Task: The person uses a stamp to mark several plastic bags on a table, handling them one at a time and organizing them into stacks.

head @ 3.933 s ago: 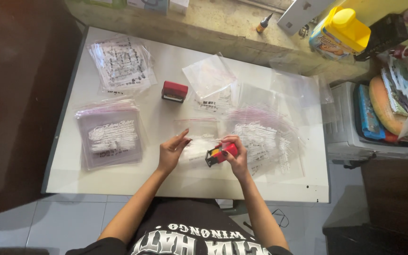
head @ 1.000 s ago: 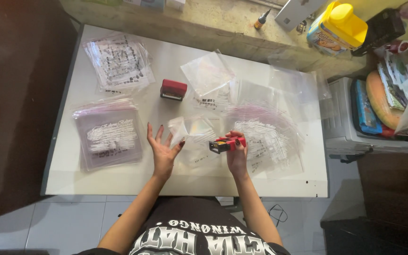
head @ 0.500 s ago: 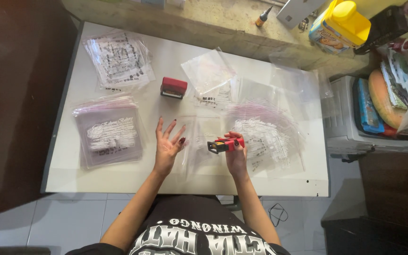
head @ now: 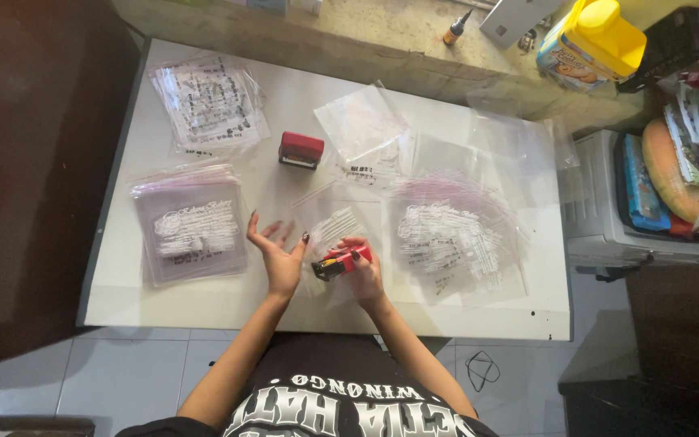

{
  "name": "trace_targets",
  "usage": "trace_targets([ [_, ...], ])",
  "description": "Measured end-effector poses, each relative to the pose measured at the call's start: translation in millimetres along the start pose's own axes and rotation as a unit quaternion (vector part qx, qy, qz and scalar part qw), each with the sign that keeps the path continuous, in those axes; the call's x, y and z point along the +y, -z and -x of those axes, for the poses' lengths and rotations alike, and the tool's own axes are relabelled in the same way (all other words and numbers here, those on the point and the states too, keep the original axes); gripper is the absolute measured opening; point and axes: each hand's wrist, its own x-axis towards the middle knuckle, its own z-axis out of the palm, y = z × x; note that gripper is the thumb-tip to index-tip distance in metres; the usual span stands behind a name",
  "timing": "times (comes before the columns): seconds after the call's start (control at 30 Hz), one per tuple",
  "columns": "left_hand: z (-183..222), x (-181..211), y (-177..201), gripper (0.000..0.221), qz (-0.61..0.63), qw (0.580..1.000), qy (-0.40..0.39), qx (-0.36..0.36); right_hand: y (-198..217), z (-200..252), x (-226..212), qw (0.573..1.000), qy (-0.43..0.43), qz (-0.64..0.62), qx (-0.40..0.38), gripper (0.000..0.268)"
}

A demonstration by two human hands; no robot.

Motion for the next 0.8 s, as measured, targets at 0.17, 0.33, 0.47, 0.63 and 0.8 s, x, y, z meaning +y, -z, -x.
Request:
trace_targets([
  [0.17,-5,-11,10,0.08,0.043,0.993,0.091,-0.058,3,-1,1,1.0,-0.015,-0.018,0.005,0.045],
  [0.33,-5,-4,5,0.043,0.095,0.978,0.163,-0.087,0,-6,-29,0.998,-0.065,-0.001,-0.008,0.052],
  [0.47,-9,-14,-2,0.022,0.121,0.964,0.219,-0.091,-25,-14,-74,0.948,-0.12,0.251,-0.156,0.067],
  [0.63,-13,-12,-4,0.019,0.1,0.965,0.222,-0.092,-35,-11,-91,0.944,-0.137,0.255,-0.159,0.071],
  [0.8,-12,5,-1,0.021,0.067,0.977,0.183,-0.083,-29,-7,-112,0.954,-0.127,0.253,-0.095,0.078],
])
